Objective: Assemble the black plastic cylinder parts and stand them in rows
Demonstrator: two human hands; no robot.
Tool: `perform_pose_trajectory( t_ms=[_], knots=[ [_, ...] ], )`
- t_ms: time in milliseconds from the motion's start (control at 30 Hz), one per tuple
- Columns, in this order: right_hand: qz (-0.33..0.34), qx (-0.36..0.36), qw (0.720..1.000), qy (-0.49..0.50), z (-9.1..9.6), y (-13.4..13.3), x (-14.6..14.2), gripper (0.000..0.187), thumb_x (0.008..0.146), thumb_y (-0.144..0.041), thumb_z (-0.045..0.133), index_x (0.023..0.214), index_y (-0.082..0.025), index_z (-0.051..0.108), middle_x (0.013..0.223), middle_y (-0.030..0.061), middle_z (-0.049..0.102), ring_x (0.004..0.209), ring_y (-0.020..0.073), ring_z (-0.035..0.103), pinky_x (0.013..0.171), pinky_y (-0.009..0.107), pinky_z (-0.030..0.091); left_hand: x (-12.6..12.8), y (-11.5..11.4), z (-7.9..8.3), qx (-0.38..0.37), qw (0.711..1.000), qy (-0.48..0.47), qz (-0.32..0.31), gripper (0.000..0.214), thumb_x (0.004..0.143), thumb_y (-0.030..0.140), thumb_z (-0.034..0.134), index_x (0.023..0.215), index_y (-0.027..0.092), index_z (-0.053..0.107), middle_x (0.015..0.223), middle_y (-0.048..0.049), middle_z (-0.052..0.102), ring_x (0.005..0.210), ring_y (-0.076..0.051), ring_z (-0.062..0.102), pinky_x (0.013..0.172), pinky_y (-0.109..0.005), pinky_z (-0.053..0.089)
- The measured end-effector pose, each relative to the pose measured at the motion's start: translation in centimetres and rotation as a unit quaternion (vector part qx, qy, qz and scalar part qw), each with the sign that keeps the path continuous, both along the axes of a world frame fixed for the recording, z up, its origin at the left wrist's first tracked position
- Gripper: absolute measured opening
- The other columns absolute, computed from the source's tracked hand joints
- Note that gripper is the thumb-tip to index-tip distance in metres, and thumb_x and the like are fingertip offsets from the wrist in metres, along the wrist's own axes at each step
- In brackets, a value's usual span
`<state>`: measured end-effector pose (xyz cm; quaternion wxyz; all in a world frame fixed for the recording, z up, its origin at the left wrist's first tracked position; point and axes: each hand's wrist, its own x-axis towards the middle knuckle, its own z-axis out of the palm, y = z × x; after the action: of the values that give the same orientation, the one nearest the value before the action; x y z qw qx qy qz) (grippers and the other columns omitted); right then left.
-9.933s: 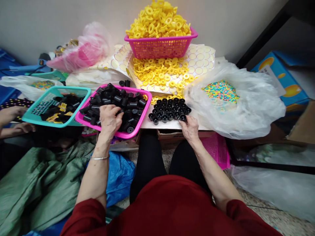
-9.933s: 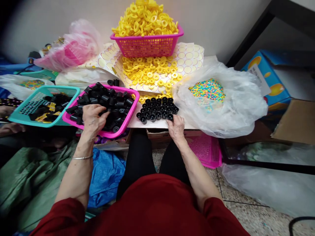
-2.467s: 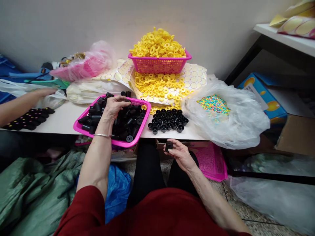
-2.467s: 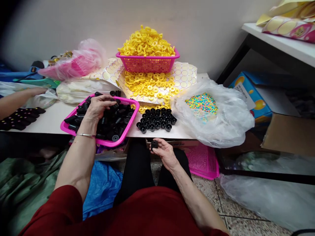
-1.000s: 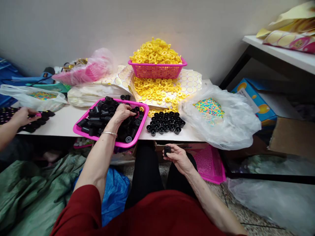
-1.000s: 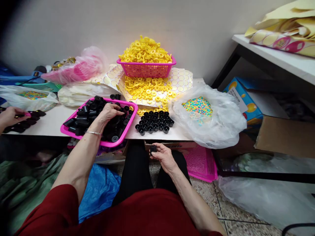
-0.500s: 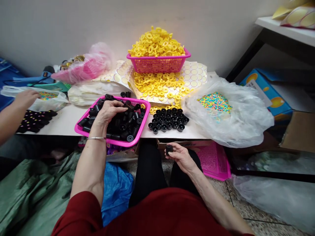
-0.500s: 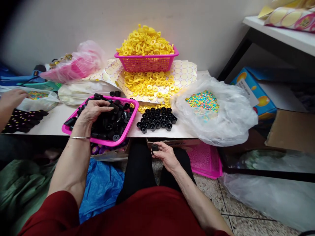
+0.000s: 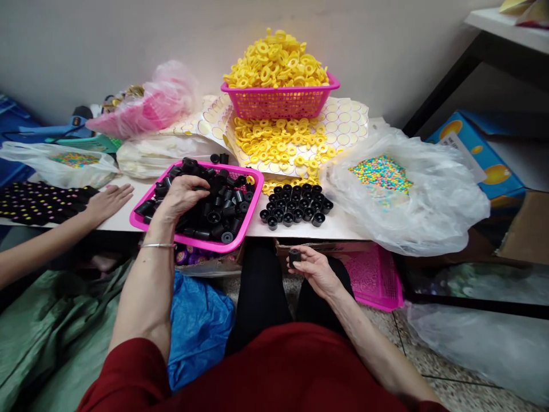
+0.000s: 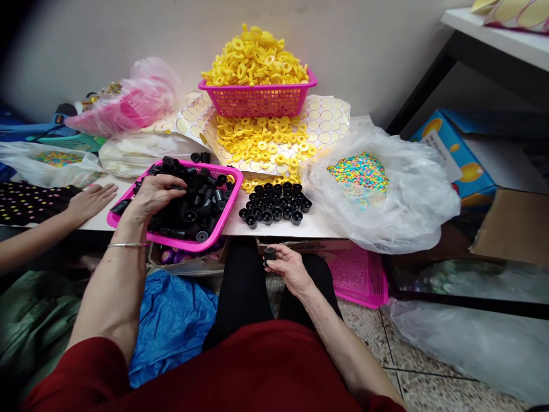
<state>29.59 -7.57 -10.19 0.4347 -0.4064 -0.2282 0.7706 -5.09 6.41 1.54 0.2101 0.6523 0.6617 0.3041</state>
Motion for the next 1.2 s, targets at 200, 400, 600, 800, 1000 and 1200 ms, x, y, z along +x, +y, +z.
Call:
perform_pose_trajectory(
  t_ms=[200, 400, 600, 800, 1000, 1200],
  knots=[
    [-0.002, 0.003, 1.000, -0.004, 0.1, 0.0, 0.0, 0.040, 0.055, -0.017, 0.087, 0.092, -0.019, 0.072, 0.080, 0.0014, 0.074, 0.070, 0.0136, 0.069, 0.067, 0.026, 0.057, 3.9, 2.0, -1.0, -0.146, 0.929, 0.338, -0.034, 0.019, 0.052, 0.013, 0.063, 0.068, 0.018, 0.074, 0.081, -0.0144, 0.066, 0.112, -0.041, 0.052, 0.102, -0.057, 0.030],
    [-0.021, 0.011, 1.000, -0.001, 0.3, -0.1, 0.6, 0.040, 0.055, -0.017, 0.086, 0.092, -0.020, 0.072, 0.083, 0.0010, 0.074, 0.070, 0.0141, 0.069, 0.067, 0.027, 0.057, 3.7, 2.5, -2.1, -0.154, 0.926, 0.344, -0.039, 0.014, 0.053, 0.011, 0.070, 0.066, 0.015, 0.066, 0.074, -0.0127, 0.064, 0.113, -0.043, 0.048, 0.101, -0.070, 0.020],
    [-0.010, 0.041, 0.997, 0.057, 1.5, 0.2, 0.5, 0.037, 0.061, -0.020, 0.083, 0.094, -0.020, 0.067, 0.085, 0.0032, 0.076, 0.074, 0.0156, 0.070, 0.071, 0.029, 0.058, 2.9, 0.4, -0.8, 0.001, 0.985, 0.170, 0.023, 0.049, 0.062, 0.025, 0.075, 0.110, 0.023, 0.065, 0.096, -0.0071, 0.067, 0.126, -0.034, 0.044, 0.109, -0.054, 0.029],
    [-0.035, 0.086, 0.989, 0.119, 4.0, 1.6, -0.5, 0.037, 0.063, -0.024, 0.081, 0.094, -0.024, 0.059, 0.092, 0.0010, 0.074, 0.083, 0.0180, 0.072, 0.080, 0.033, 0.058, 8.4, -3.6, 0.4, 0.104, 0.968, -0.226, -0.044, 0.071, 0.056, 0.037, 0.082, 0.118, 0.024, 0.049, 0.090, -0.0013, 0.060, 0.085, -0.021, 0.065, 0.075, -0.033, 0.054],
    [-0.064, 0.125, 0.981, 0.136, 5.4, 2.1, -0.2, 0.046, 0.065, -0.042, 0.083, 0.102, -0.026, 0.061, 0.096, -0.0016, 0.069, 0.091, 0.0181, 0.070, 0.088, 0.037, 0.057, 16.2, -10.0, -1.6, 0.039, 0.922, -0.380, -0.063, 0.063, 0.042, 0.032, 0.093, 0.093, 0.021, 0.059, 0.078, 0.0007, 0.064, 0.070, -0.014, 0.063, 0.067, -0.026, 0.054],
    [-0.091, 0.131, 0.981, 0.107, 4.7, 1.0, 0.7, 0.047, 0.060, -0.040, 0.088, 0.098, -0.027, 0.062, 0.093, -0.0028, 0.067, 0.086, 0.0153, 0.066, 0.087, 0.036, 0.057, 20.0, -13.3, -5.3, -0.028, 0.897, -0.439, -0.052, 0.040, 0.047, 0.029, 0.092, 0.081, 0.020, 0.075, 0.081, -0.0026, 0.071, 0.077, -0.016, 0.065, 0.079, -0.030, 0.055]
  ],
)
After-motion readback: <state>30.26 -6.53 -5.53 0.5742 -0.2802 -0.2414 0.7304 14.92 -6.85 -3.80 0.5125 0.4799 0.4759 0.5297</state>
